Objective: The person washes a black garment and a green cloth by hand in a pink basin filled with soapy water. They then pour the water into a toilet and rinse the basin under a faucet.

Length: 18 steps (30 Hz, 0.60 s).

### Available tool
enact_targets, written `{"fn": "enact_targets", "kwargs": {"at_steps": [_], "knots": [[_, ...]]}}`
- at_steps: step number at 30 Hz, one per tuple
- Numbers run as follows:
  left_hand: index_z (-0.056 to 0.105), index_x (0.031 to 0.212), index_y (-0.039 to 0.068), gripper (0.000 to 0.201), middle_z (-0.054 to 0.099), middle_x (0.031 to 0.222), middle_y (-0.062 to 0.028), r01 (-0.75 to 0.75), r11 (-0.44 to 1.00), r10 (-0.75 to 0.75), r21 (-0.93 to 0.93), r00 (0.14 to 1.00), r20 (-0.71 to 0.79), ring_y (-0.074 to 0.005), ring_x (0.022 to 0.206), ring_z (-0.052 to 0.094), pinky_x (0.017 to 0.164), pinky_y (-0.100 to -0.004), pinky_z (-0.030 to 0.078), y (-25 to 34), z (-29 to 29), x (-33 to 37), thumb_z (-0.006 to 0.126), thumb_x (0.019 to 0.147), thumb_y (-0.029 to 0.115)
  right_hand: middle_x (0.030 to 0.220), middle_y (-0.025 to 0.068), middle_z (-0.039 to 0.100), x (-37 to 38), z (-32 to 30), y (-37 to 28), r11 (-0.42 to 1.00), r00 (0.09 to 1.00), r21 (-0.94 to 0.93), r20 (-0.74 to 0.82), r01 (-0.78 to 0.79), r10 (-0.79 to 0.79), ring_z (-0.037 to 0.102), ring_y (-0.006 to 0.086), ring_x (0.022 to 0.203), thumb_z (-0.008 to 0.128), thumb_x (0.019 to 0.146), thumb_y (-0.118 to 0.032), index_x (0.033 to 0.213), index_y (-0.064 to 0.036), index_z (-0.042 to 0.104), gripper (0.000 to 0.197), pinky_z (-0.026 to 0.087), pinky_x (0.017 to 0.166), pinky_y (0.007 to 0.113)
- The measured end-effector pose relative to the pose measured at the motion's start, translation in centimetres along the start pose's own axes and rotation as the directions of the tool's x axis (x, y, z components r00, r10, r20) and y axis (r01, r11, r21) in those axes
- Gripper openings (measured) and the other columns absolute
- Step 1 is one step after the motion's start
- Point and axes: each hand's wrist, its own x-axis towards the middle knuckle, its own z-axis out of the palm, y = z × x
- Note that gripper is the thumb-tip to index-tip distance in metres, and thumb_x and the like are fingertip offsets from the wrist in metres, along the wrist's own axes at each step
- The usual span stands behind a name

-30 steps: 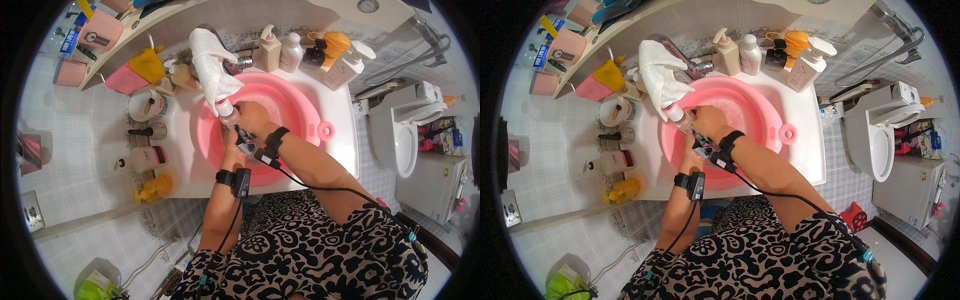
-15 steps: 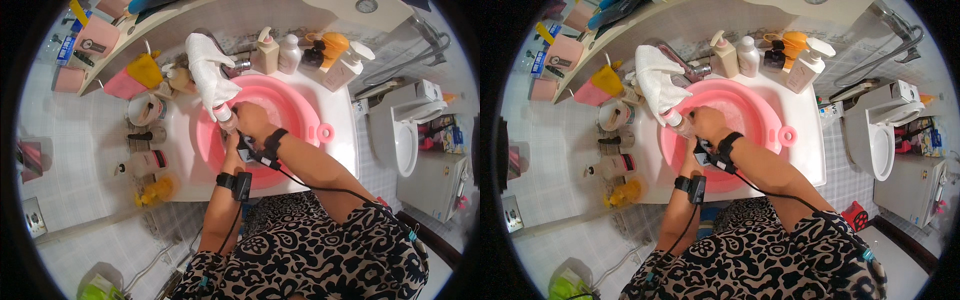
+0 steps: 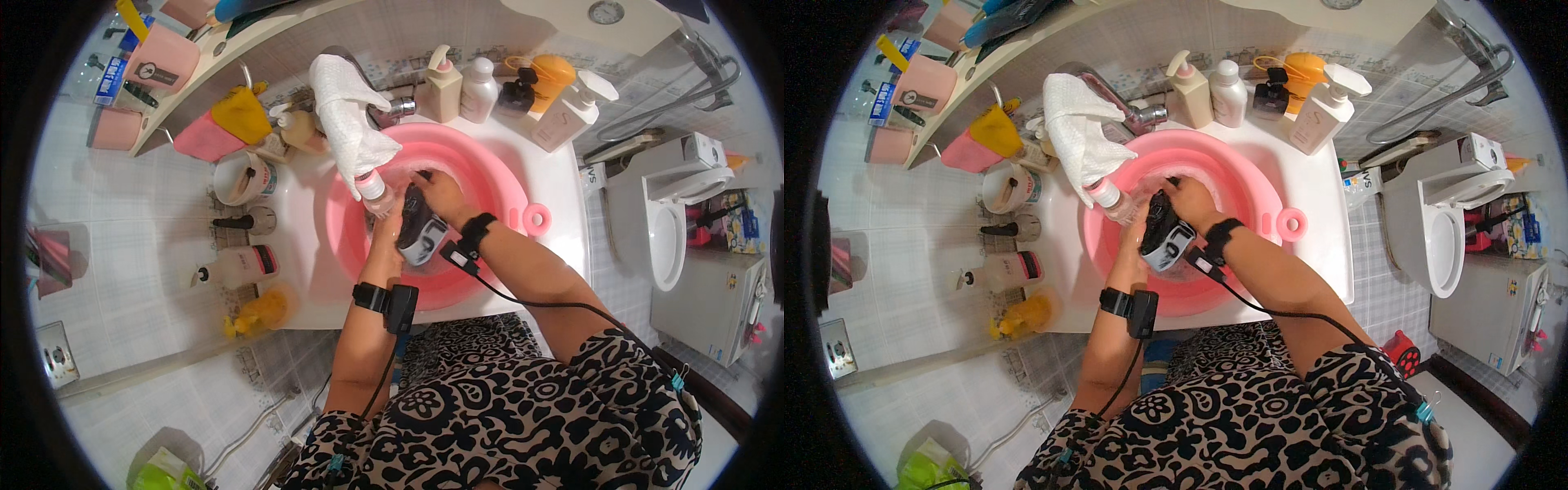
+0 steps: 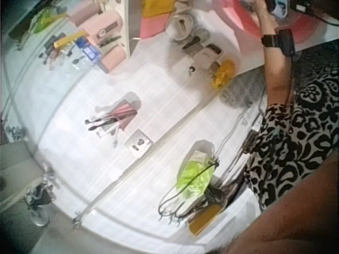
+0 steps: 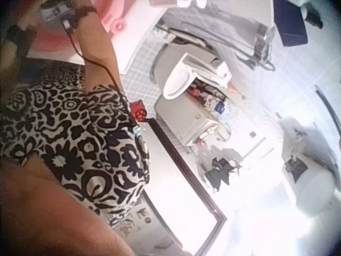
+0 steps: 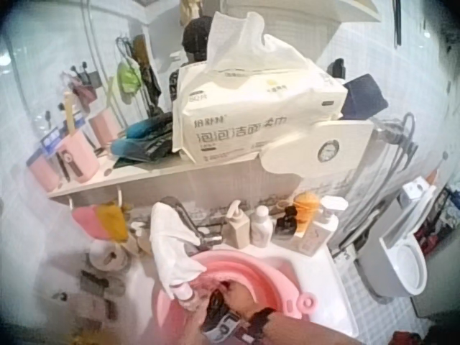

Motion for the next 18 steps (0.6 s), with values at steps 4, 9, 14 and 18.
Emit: {"fn": "enact_targets", "kwargs": {"at_steps": [4, 9, 14, 18], "knots": [[0.054, 0.110, 0.009, 0.030, 0.060, 0.101, -0.0062, 0.069, 0.993, -0.075, -0.094, 0.996, -0.052, -0.0180, 0.083, 0.060, 0.074, -0.0341, 0.050, 1.8, -0.7, -0.6, 0.056, 0.087, 0.029, 0.089, 0.0113, 0.066, -2.3, 0.8, 1.2, 0.551, 0.902, 0.716, 0.310, -0.430, 0.302, 0.063, 0.0272, 0.078, 0.045, 0.091, -0.031, 0.097, -0.0025, 0.061, 0.033, 0.048, 0.072, 0.039], [0.059, 0.107, 0.002, 0.030, 0.062, 0.107, -0.0081, -0.056, 0.958, 0.060, -0.280, 0.998, 0.005, -0.0213, 0.096, 0.060, 0.085, -0.0345, 0.048, 5.2, -2.3, -4.0, 0.054, 0.086, 0.022, 0.103, 0.0102, 0.063, -2.6, 1.0, 4.0, 0.114, 0.809, 0.842, 0.455, -0.527, 0.373, 0.059, 0.0244, 0.092, 0.042, 0.093, -0.038, 0.107, -0.0047, 0.058, 0.039, 0.046, 0.086, 0.039], [0.062, 0.103, 0.004, 0.029, 0.065, 0.101, -0.0084, -0.116, 0.939, 0.062, -0.324, 0.983, -0.173, -0.0215, 0.090, 0.063, 0.080, -0.0338, 0.051, 5.8, -5.4, -4.3, 0.061, 0.083, 0.025, 0.107, 0.0119, 0.062, -1.9, 0.1, 4.9, 0.234, 0.772, 0.800, 0.384, -0.552, 0.507, 0.059, 0.0273, 0.093, 0.037, 0.091, -0.051, 0.108, -0.0036, 0.058, 0.054, 0.045, 0.087, 0.042], [0.063, 0.100, 0.004, 0.026, 0.065, 0.100, -0.0084, -0.138, 0.927, 0.094, -0.348, 0.986, -0.140, -0.0221, 0.087, 0.063, 0.080, -0.0340, 0.051, 4.5, -6.9, -4.1, 0.060, 0.081, 0.021, 0.108, 0.0117, 0.062, -1.8, 0.4, 4.6, 0.247, 0.749, 0.829, 0.273, -0.501, 0.603, 0.057, 0.0286, 0.095, 0.036, 0.090, -0.054, 0.108, -0.0032, 0.057, 0.058, 0.043, 0.089, 0.042]]}}
